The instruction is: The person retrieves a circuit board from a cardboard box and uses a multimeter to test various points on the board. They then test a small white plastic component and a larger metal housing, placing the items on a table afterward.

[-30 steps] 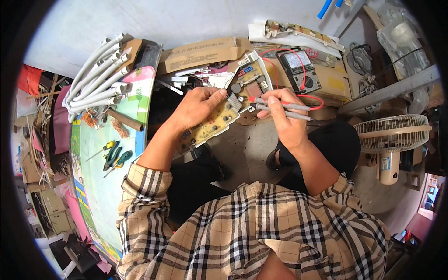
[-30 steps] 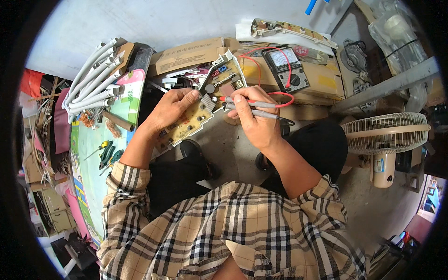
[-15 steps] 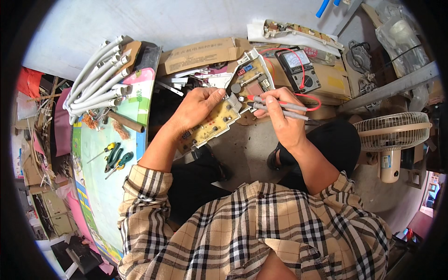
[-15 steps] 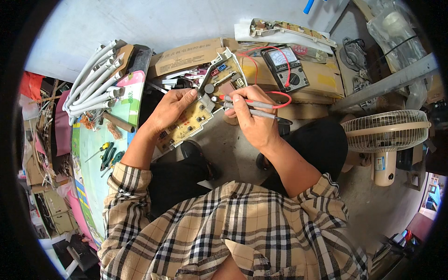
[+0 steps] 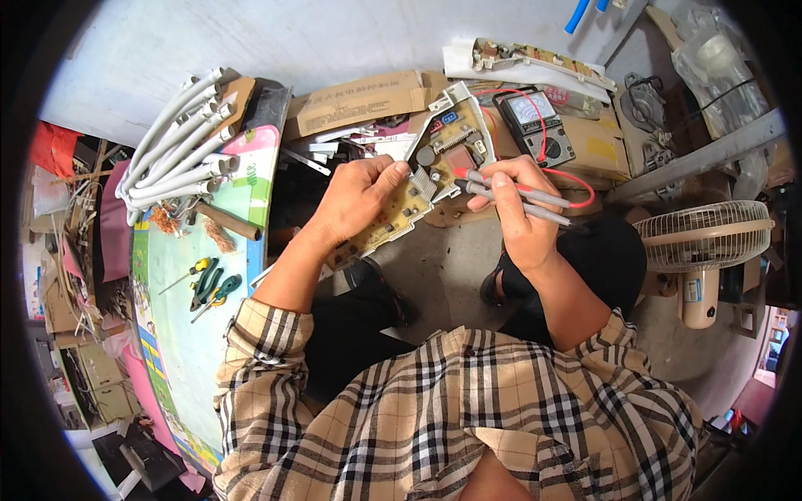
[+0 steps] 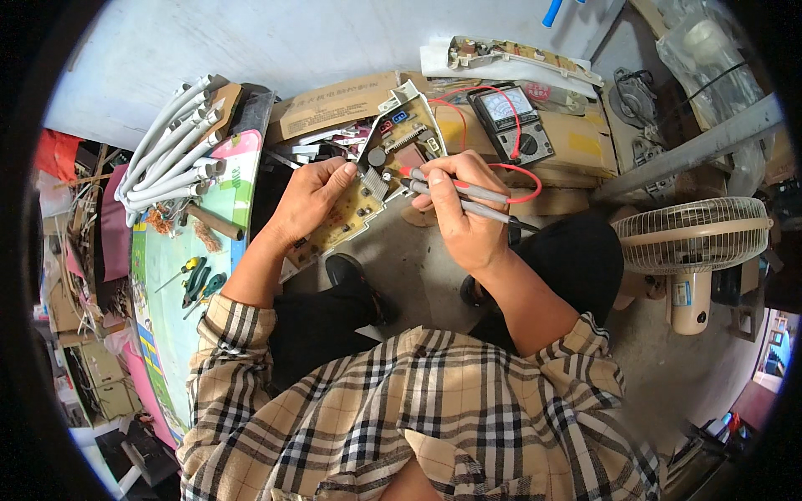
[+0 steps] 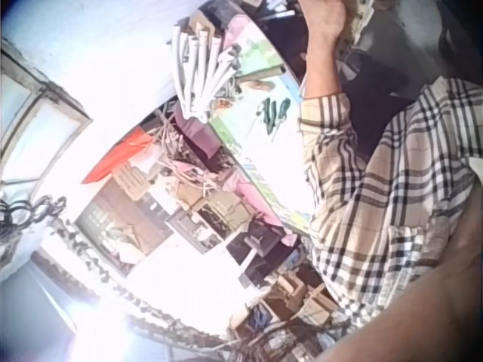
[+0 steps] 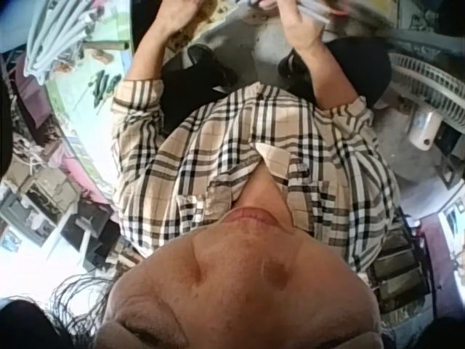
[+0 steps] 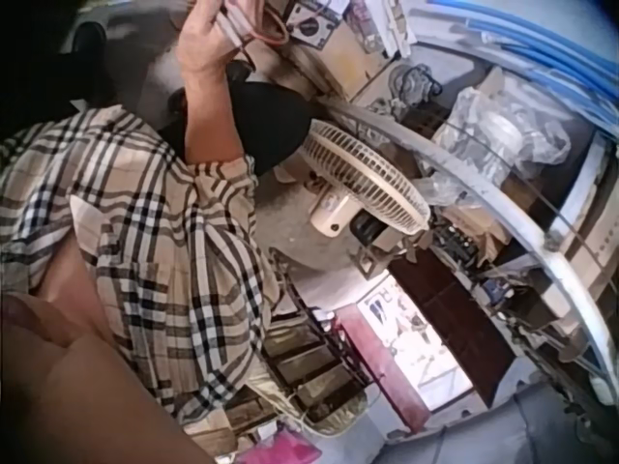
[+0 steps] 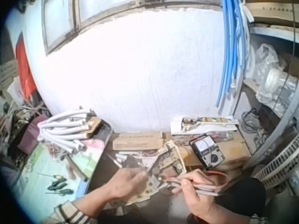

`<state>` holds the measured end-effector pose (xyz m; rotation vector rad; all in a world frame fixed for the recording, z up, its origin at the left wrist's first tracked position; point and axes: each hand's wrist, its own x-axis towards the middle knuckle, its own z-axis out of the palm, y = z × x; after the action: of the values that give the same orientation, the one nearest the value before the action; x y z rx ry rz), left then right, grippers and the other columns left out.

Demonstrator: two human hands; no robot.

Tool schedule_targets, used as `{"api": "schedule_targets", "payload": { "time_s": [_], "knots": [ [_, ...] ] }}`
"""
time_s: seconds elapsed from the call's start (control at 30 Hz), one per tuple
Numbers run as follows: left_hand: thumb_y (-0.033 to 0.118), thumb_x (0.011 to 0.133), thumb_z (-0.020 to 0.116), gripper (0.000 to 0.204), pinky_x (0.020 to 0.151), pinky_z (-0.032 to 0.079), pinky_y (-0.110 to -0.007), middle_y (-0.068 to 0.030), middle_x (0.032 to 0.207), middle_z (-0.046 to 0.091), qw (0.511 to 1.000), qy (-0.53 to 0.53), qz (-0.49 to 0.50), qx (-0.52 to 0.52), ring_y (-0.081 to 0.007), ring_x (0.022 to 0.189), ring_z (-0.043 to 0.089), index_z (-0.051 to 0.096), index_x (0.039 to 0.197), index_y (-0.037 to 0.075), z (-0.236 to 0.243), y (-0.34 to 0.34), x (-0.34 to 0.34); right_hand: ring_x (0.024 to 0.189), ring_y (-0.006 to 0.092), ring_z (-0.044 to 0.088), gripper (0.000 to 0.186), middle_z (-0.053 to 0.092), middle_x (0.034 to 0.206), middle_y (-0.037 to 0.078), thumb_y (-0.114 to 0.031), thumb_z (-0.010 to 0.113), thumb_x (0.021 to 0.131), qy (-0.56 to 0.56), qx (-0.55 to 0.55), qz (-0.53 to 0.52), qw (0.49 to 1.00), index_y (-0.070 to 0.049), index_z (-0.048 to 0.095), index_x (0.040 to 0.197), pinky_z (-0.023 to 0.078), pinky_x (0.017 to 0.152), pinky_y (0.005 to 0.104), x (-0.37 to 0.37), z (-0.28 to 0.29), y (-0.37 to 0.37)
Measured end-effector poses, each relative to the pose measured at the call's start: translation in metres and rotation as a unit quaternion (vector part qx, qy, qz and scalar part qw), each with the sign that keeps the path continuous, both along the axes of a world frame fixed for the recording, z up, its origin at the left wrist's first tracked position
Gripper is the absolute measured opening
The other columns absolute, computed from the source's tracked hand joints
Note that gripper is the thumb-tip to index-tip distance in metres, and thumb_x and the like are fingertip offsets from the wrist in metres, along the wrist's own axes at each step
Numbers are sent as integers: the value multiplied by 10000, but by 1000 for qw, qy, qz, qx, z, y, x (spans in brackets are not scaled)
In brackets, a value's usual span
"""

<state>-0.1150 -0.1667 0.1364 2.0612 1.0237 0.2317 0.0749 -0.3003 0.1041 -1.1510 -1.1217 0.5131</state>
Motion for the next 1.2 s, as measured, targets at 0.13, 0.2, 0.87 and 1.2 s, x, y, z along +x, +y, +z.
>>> {"api": "schedule_targets", "payload": {
  "time_s": [0.13,0.2,0.87,1.2],
  "knots": [
    [388,944,517,429,579,444,-401,-182,593,532,997,9,-18,77,-347,582,551,566,772,-2,1,-4,3,624,155,658,176,595,831,101,-108,502,951,3,2,-16,1000,35,595,904,494,577,256,-1,2,0],
    [387,945,514,421,585,443,-418,-198,610,533,995,9,-23,93,-387,609,551,570,780,3,1,-5,4,631,155,659,171,595,835,101,-101,505,948,-37,19,-27,999,37,598,912,494,577,253,1,2,1],
    [393,948,500,417,607,450,-437,-213,635,552,996,24,-19,83,-413,654,566,583,797,14,4,-9,6,655,154,662,157,577,880,100,-78,507,951,-54,31,-46,997,41,608,956,512,597,239,0,6,0],
    [432,964,487,499,536,419,-357,-126,547,473,992,-15,-14,121,-203,507,463,531,746,-15,-8,-11,6,677,145,660,160,570,889,91,-79,498,956,-44,17,-74,996,30,611,986,508,613,244,5,0,3]
  ]
}}
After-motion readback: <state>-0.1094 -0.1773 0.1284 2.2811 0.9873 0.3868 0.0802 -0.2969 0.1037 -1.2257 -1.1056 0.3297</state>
